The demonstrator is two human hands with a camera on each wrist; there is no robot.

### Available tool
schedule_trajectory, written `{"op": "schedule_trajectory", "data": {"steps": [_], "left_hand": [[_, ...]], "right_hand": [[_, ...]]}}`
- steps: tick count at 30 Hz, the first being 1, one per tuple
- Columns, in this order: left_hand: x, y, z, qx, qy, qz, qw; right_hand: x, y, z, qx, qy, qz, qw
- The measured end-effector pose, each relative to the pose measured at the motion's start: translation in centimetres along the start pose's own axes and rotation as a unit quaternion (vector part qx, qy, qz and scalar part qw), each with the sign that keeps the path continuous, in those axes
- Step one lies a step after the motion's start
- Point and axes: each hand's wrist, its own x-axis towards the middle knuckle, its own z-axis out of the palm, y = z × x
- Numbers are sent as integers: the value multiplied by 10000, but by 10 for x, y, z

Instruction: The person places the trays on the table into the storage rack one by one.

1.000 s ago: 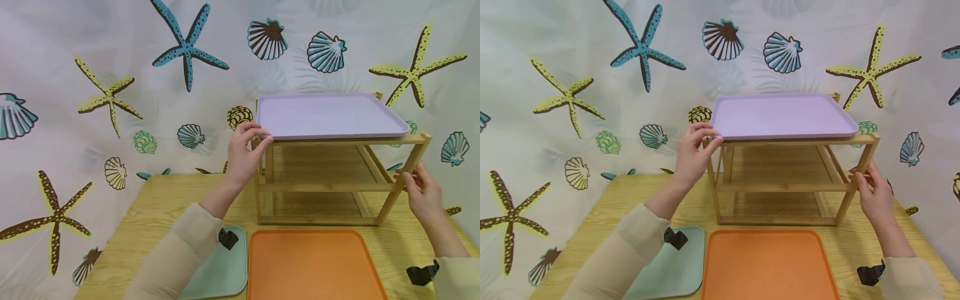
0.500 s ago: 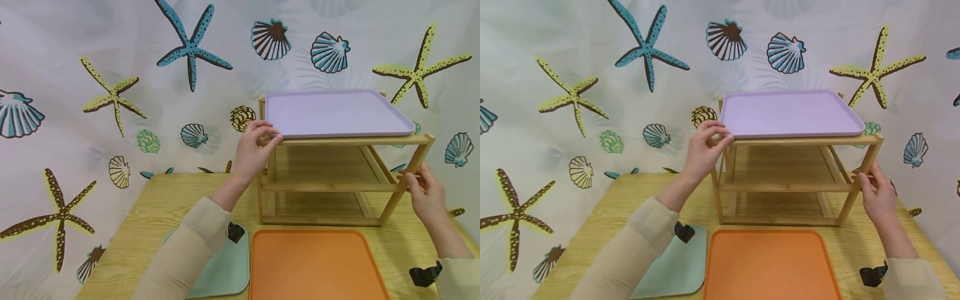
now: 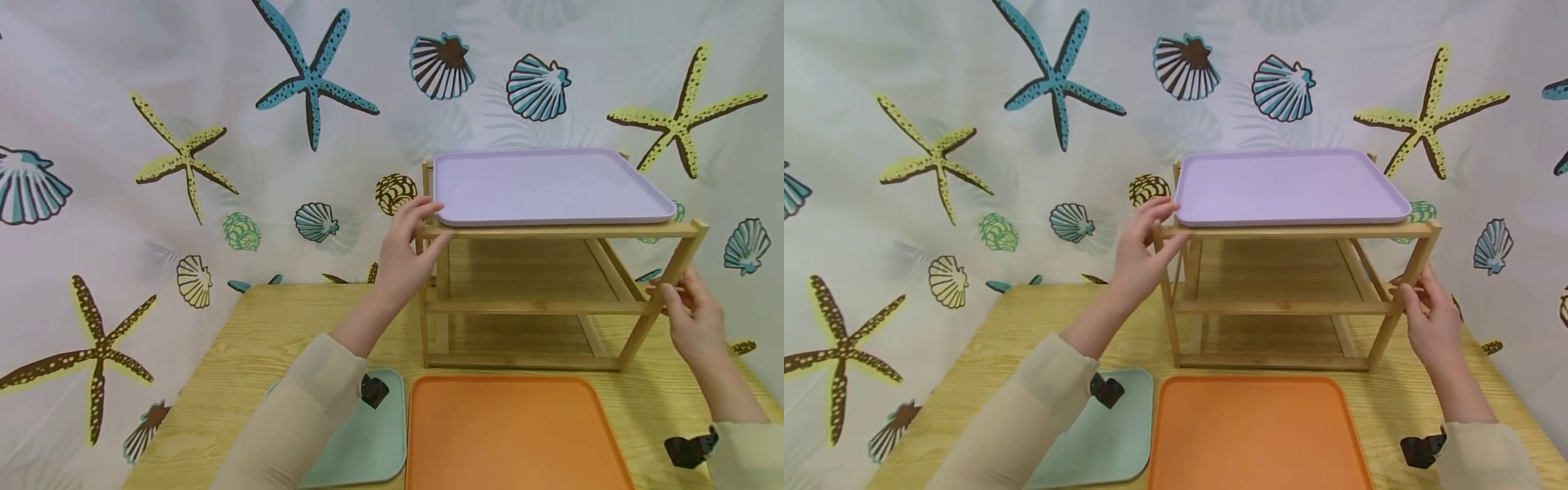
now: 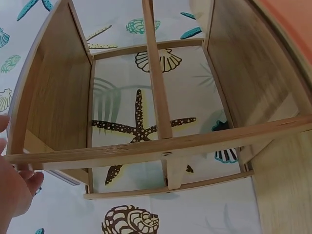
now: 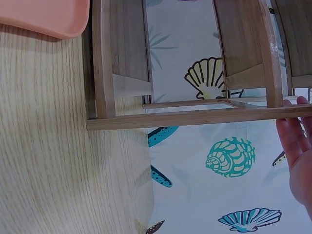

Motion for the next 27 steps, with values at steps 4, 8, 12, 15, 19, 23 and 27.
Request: {"op": "schedule_trajectory", "data": {"steps": [4,8,12,15,19,23,27], "left_hand": [[-27,-3,-14,-293,335,-36,9990],[-66,-8,-30,-651,375,-290,9968],[-109,-18,-46,-910,130,-814,9924],[-140,-27,-61,-827,-142,-1118,9902],[-173,-38,-88,-531,-390,-1501,9865],[-197,-53,-120,-189,-551,-1830,9814],[-216,-71,-153,236,-640,-2128,9747]], "right_hand": [[-1,1,2,69,-33,118,9999],[-1,1,1,78,-9,148,9999],[-1,-1,2,38,-18,155,9999],[0,-2,2,51,-66,171,9998],[-1,-3,2,75,-96,182,9998],[-2,-3,2,124,-65,184,9997],[-2,-4,3,148,-23,224,9996]]}}
